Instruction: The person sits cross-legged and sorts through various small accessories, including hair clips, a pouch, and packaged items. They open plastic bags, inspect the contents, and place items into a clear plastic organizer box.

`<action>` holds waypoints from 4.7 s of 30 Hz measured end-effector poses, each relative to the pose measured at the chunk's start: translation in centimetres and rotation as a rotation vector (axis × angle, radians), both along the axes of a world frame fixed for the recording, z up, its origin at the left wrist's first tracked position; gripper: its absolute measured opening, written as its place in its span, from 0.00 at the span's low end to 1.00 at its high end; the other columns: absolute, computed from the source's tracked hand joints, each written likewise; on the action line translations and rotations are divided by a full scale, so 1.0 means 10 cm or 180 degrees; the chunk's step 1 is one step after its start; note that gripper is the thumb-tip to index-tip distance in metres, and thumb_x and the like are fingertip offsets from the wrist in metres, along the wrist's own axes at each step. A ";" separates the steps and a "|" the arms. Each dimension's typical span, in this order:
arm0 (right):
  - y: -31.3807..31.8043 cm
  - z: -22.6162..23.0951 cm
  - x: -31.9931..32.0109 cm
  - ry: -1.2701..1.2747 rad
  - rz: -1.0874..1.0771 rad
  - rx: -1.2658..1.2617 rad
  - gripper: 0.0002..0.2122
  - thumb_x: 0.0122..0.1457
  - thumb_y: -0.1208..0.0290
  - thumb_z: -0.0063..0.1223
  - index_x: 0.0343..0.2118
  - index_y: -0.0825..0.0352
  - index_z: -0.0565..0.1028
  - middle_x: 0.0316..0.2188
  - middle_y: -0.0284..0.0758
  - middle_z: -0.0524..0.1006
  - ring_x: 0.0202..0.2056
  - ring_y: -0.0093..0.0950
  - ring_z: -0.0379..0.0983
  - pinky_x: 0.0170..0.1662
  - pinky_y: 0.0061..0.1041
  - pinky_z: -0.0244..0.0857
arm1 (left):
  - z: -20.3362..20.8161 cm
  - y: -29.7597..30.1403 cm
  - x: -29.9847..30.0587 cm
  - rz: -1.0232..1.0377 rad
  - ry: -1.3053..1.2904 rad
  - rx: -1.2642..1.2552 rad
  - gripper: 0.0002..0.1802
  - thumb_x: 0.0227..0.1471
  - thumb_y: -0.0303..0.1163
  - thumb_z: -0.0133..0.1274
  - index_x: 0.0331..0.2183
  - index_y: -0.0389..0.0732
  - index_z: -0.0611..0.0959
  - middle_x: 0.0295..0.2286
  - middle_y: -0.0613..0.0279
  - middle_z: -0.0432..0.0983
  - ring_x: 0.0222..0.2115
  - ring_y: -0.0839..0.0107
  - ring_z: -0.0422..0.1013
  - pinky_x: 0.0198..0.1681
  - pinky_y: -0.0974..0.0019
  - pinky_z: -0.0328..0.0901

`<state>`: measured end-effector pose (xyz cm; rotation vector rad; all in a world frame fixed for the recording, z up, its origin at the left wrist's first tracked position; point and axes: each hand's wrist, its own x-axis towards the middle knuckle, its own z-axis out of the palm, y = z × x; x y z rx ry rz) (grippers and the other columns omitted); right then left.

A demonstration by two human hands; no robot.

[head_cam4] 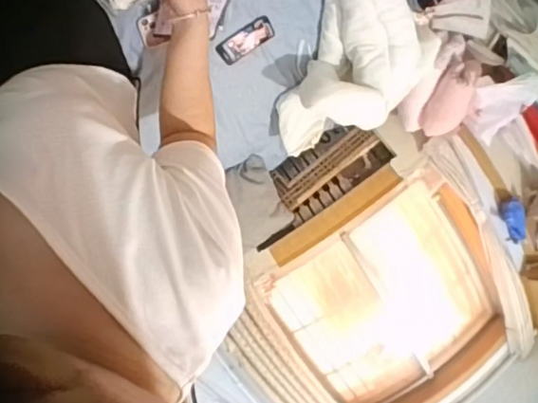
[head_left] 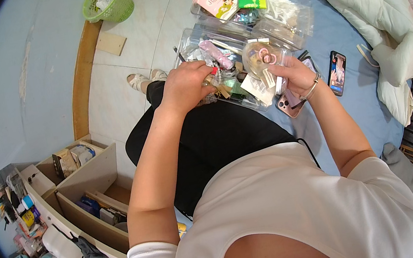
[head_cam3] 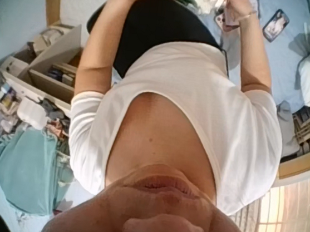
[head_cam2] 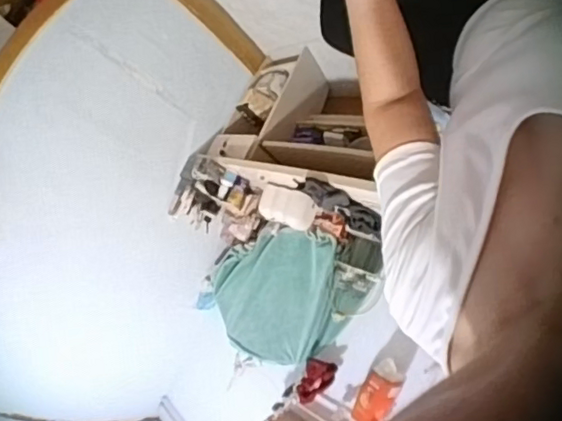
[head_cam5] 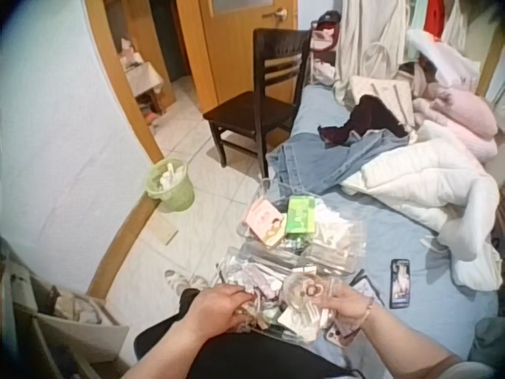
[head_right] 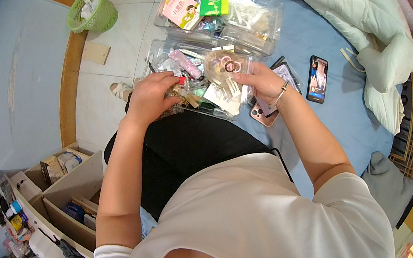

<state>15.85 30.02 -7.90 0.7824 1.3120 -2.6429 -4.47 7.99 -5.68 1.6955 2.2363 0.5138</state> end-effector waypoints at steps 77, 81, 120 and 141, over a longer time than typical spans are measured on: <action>0.01 -0.14 0.02 -0.0398 -0.0105 0.2601 0.17 0.54 0.61 0.57 0.42 0.68 0.74 0.29 0.32 0.76 0.26 0.17 0.70 0.28 0.20 0.64 | 0.20 -0.10 0.56 0.2526 -0.3756 0.0840 0.18 0.53 0.29 0.53 0.46 0.34 0.73 0.29 0.66 0.75 0.29 0.80 0.71 0.31 0.76 0.68; -0.10 -0.27 -0.40 0.0156 -0.0092 0.3341 0.21 0.53 0.53 0.56 0.38 0.69 0.74 0.29 0.41 0.76 0.30 0.30 0.72 0.35 0.28 0.65 | 0.20 -0.01 0.52 0.2253 -0.3944 0.1124 0.19 0.54 0.29 0.51 0.48 0.34 0.71 0.32 0.64 0.76 0.32 0.78 0.73 0.32 0.75 0.69; 0.03 -0.18 -0.54 0.0088 0.1712 0.5130 0.19 0.44 0.73 0.54 0.43 0.61 0.71 0.36 0.42 0.76 0.39 0.42 0.73 0.40 0.37 0.68 | 0.20 -0.30 0.40 0.2668 -0.4118 0.1533 0.20 0.56 0.29 0.49 0.49 0.32 0.68 0.35 0.58 0.74 0.34 0.71 0.75 0.34 0.71 0.72; -0.16 0.09 -0.23 0.0668 0.1699 0.6059 0.09 0.46 0.72 0.55 0.33 0.56 0.77 0.30 0.32 0.73 0.34 0.35 0.72 0.35 0.34 0.68 | 0.21 -0.25 0.42 0.2653 -0.4145 0.1556 0.20 0.56 0.29 0.49 0.49 0.32 0.68 0.34 0.58 0.74 0.34 0.70 0.75 0.34 0.70 0.72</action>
